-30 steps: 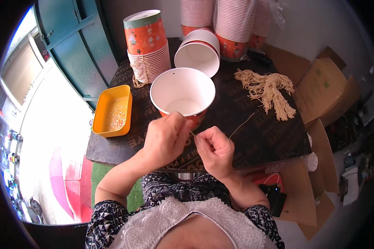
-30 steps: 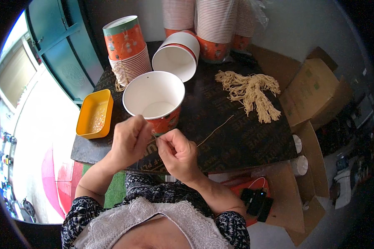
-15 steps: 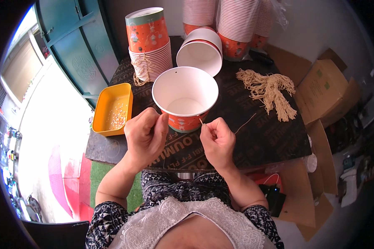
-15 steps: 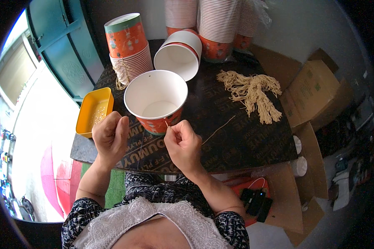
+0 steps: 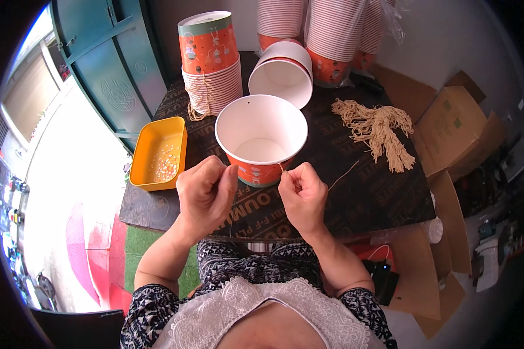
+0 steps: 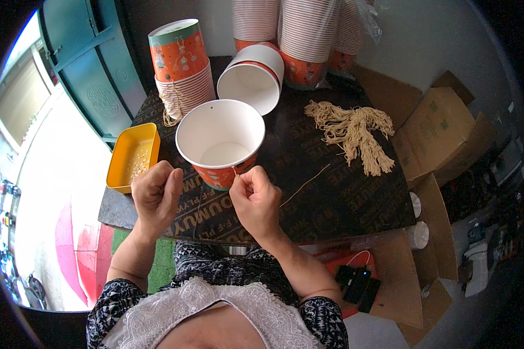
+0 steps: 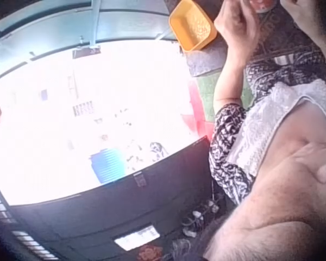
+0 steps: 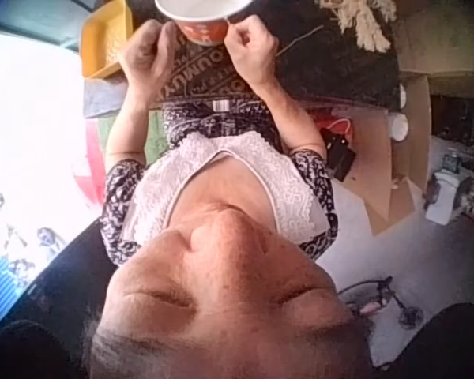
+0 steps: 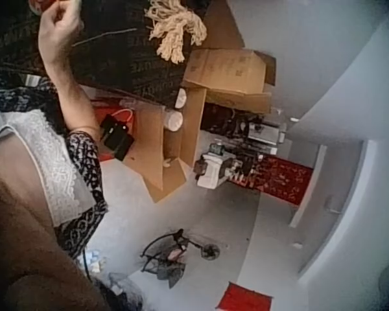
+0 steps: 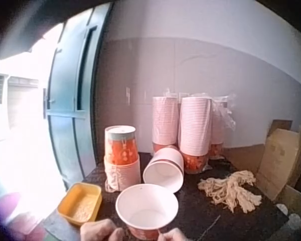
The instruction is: Assembling paper buckets by manually attaching string handles.
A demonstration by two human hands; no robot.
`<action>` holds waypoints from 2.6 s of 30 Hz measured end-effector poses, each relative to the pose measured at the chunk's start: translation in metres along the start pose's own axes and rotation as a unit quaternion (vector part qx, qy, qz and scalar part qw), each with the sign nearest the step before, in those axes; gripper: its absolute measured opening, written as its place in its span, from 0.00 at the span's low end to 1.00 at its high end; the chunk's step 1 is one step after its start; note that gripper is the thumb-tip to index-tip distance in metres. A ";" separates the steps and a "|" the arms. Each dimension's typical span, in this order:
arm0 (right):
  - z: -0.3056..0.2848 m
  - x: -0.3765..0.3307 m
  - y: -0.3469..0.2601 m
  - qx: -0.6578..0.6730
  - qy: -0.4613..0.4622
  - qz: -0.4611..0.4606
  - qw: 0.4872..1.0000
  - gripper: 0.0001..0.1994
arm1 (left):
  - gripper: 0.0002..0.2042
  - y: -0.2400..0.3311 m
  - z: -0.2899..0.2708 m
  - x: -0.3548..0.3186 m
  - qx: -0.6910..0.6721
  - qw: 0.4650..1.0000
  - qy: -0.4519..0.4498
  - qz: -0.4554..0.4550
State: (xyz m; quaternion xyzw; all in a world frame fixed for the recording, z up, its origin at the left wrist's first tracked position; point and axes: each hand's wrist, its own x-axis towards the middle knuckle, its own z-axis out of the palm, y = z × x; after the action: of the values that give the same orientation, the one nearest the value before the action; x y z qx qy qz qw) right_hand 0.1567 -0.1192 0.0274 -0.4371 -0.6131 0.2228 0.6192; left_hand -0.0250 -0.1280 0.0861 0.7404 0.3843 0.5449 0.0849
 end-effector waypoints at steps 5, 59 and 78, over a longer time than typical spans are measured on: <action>0.005 0.003 0.004 0.016 0.019 -0.013 1.000 0.12 | 0.11 0.006 0.005 0.007 -0.030 0.999 -0.010 -0.010; 0.027 0.080 0.103 -0.491 -0.163 -0.037 0.855 0.07 | 0.07 -0.128 0.130 0.035 0.212 0.945 -0.248 -0.008; 0.003 0.083 0.106 -0.333 -0.206 -0.225 0.892 0.06 | 0.06 -0.129 0.124 0.027 0.096 0.954 -0.278 -0.061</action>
State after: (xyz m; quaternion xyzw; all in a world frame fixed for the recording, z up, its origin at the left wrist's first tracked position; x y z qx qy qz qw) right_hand 0.1939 0.0041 -0.0122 -0.4120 -0.8474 -0.0546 0.3305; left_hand 0.0245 0.0148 -0.0126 0.8422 0.4408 0.2721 0.1496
